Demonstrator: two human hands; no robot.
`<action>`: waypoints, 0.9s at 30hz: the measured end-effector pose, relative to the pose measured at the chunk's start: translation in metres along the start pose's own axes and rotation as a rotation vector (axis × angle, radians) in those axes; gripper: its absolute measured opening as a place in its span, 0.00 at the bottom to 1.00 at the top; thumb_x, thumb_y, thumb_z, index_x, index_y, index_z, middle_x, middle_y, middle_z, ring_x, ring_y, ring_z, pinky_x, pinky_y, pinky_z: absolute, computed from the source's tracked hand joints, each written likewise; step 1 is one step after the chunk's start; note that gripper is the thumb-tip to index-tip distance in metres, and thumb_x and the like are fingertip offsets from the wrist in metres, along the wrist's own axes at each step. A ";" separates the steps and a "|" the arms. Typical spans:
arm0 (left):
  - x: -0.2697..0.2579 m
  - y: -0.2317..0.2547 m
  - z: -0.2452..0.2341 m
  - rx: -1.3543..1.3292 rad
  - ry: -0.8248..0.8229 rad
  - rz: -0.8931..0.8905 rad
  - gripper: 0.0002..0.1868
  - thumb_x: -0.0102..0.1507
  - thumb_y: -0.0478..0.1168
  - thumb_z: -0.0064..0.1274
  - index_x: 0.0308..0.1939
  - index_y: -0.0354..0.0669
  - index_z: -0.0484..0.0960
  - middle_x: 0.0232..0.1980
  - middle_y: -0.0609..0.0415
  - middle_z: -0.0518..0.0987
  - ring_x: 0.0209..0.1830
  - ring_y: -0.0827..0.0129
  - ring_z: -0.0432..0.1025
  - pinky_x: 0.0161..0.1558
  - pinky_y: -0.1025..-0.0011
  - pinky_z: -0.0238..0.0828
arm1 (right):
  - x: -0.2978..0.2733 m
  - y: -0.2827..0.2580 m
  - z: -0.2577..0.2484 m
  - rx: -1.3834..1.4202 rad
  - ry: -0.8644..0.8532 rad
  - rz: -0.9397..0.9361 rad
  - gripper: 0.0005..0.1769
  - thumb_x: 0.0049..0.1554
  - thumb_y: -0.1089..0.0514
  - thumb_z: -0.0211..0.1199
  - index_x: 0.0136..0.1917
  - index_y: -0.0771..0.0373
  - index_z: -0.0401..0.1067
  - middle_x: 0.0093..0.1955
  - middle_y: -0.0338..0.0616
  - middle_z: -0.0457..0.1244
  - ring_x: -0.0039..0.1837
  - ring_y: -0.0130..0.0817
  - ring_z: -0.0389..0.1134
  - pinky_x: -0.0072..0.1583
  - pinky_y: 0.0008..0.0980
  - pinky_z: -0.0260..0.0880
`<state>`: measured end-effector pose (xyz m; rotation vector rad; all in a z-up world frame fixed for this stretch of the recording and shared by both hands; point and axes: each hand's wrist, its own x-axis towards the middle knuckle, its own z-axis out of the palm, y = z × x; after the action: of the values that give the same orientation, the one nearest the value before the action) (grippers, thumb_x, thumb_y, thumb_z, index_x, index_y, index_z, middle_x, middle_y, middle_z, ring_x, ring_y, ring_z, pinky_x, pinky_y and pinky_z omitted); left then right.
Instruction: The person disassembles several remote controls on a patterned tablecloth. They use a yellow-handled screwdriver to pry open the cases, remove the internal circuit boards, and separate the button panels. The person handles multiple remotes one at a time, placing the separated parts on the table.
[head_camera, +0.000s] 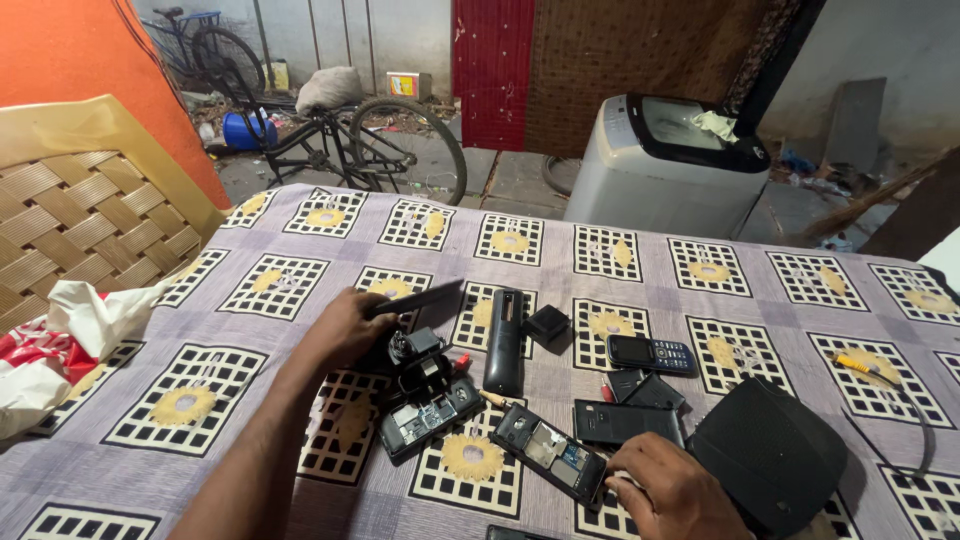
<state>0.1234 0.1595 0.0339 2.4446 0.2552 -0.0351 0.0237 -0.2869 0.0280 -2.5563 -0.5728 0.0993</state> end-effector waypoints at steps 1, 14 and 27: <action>-0.008 0.003 -0.001 -0.040 0.047 -0.010 0.21 0.67 0.49 0.54 0.61 0.49 0.83 0.55 0.46 0.82 0.48 0.57 0.79 0.49 0.61 0.78 | 0.000 0.004 0.003 0.008 0.023 -0.044 0.12 0.50 0.57 0.72 0.49 0.58 0.80 0.50 0.44 0.70 0.54 0.37 0.76 0.55 0.41 0.76; -0.138 0.079 0.023 -0.439 0.403 0.478 0.18 0.64 0.34 0.50 0.58 0.39 0.82 0.60 0.45 0.77 0.47 0.59 0.79 0.41 0.70 0.83 | -0.006 0.023 0.092 0.026 -0.023 -0.694 0.14 0.61 0.50 0.69 0.58 0.56 0.78 0.67 0.55 0.63 0.72 0.54 0.61 0.67 0.56 0.57; -0.172 0.110 0.098 -0.651 0.060 0.605 0.26 0.60 0.27 0.51 0.63 0.46 0.78 0.68 0.45 0.73 0.63 0.55 0.77 0.52 0.64 0.82 | 0.002 -0.030 0.009 -0.150 0.173 -0.367 0.22 0.51 0.46 0.69 0.55 0.60 0.78 0.60 0.49 0.66 0.71 0.52 0.60 0.70 0.60 0.52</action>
<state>-0.0204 -0.0154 0.0417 1.7838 -0.3986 0.3337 0.0123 -0.2586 0.0357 -2.5200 -0.9988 -0.3008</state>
